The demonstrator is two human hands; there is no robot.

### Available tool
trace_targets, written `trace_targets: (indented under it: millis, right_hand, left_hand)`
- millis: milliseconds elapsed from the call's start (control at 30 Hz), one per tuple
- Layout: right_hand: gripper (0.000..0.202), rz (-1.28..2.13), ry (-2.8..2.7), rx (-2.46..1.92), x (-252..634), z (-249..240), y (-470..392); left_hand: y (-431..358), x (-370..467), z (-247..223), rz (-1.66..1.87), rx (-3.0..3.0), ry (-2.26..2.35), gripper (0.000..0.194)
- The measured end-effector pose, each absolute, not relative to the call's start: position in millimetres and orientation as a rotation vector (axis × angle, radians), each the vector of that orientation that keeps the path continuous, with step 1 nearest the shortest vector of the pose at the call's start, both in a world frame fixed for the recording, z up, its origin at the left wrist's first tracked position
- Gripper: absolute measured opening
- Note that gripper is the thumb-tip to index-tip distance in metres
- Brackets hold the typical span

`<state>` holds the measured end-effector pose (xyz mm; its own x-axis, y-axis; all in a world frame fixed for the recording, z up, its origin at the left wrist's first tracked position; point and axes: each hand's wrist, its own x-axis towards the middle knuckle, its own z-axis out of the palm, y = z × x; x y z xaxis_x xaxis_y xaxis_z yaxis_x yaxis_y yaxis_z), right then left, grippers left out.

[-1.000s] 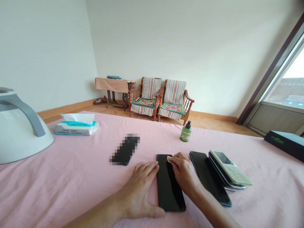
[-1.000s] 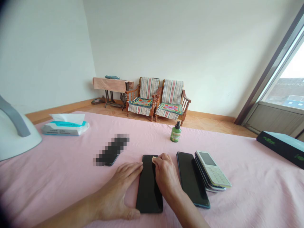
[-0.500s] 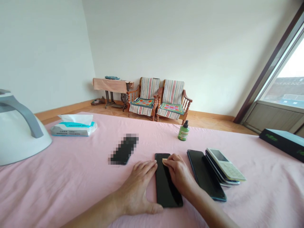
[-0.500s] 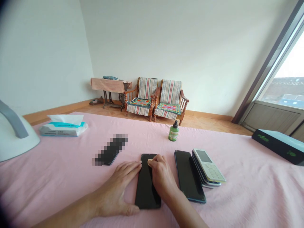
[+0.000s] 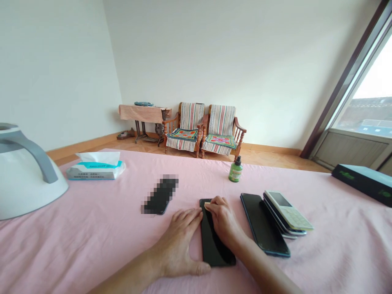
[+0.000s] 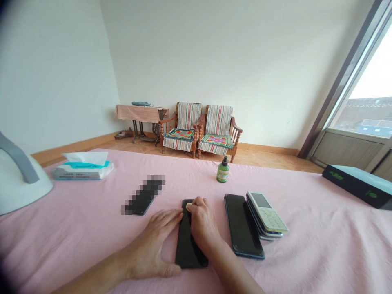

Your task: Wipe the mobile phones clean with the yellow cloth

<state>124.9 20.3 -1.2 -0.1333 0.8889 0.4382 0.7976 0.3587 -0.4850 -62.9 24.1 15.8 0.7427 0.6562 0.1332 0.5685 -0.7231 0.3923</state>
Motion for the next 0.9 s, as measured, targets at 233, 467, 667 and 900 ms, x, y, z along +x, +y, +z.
trace_targets:
  millis: [233,467,667,900]
  right_hand:
    - [0.030,0.250,-1.910,-1.432,114.8,-1.5,-2.8]
    - [0.031,0.201,-1.866,-1.424,116.8,-4.2,11.8]
    - [0.032,0.255,-1.861,-1.392,114.0,-7.4,-6.3]
    - [0.032,0.149,-1.851,-1.447,119.7,-4.6,9.0]
  left_hand:
    - [24.8,-63.0,13.5,0.377,2.575,0.969,0.108]
    - [23.8,-61.7,17.4,0.378,2.591,0.946,0.108]
    - [24.2,-62.3,15.5,0.342,2.588,0.983,0.109]
    - [24.7,-62.8,14.6,0.375,2.640,0.938,0.108]
